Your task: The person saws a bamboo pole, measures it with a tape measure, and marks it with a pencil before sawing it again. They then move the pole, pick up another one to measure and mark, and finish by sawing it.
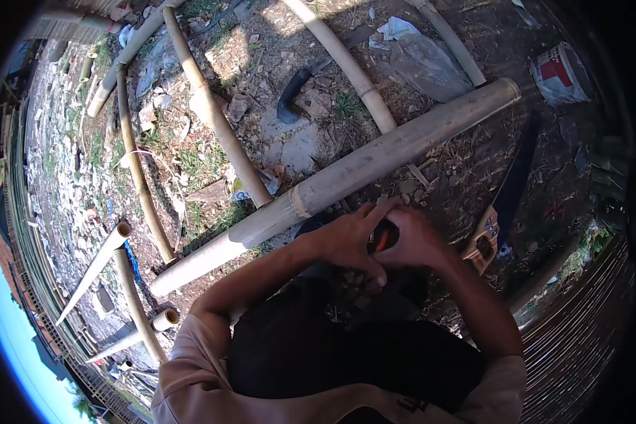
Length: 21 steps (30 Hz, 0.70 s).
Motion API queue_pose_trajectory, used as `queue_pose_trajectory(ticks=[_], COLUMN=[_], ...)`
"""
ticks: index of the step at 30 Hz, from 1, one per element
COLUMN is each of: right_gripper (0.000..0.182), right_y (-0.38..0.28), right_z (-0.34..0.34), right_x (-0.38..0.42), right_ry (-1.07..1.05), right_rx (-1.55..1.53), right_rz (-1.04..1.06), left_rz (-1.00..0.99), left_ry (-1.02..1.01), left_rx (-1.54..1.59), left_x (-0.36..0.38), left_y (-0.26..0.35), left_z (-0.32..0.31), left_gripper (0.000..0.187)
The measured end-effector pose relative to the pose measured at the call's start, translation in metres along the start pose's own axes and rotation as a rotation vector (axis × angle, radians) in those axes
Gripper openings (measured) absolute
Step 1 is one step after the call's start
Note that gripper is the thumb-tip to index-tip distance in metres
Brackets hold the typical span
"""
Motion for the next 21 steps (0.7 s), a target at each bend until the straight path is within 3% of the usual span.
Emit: queue_pose_trajectory(ticks=[4,5,6,8,10,14,18,20,21], right_gripper=[0.069,0.069,0.069,0.066,0.059,0.038,0.028,0.027,0.026], right_y=[-0.003,0.005,0.005,0.008,0.01,0.0,-0.018,-0.017,-0.012], right_z=[-0.003,-0.01,-0.011,-0.009,-0.006,0.002,0.013,0.036,0.053], right_x=[-0.01,-0.012,-0.015,-0.016,-0.025,-0.031,-0.032,-0.031,-0.031], right_ry=[-0.181,-0.19,-0.199,-0.239,-0.208,-0.126,-0.186,-0.069,0.01], right_rx=[-0.047,-0.222,-0.396,-0.403,-0.439,-0.443,-0.479,-0.409,-0.467], right_rz=[-0.134,-0.103,-0.068,-0.143,-0.15,-0.196,-0.156,-0.123,-0.107], left_rz=[0.086,0.056,0.048,0.145,0.127,0.281,0.211,0.454,0.45], left_ry=[0.03,0.044,0.045,0.026,0.025,-0.018,-0.004,-0.081,0.002], left_rx=[-0.012,0.078,0.079,0.224,0.257,0.377,0.29,0.322,0.234], left_x=[0.01,0.012,0.013,0.016,0.02,0.027,0.038,0.061,0.073], left_y=[-0.015,-0.016,-0.019,-0.033,-0.028,-0.02,-0.019,-0.024,-0.033], left_z=[0.0,0.007,0.011,0.014,0.021,0.035,0.045,0.053,0.058], left_gripper=[0.138,0.124,0.124,0.105,0.091,0.084,0.067,0.05,0.042])
Point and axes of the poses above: each hand's wrist, its own x-axis away from the middle knuckle, its own z-axis out of the back of the hand, y = z × x, the point moved 6 cm from there along -x, towards the middle knuckle, and after that the axes turned 3 degrees about -x, right-handed, at the moved point
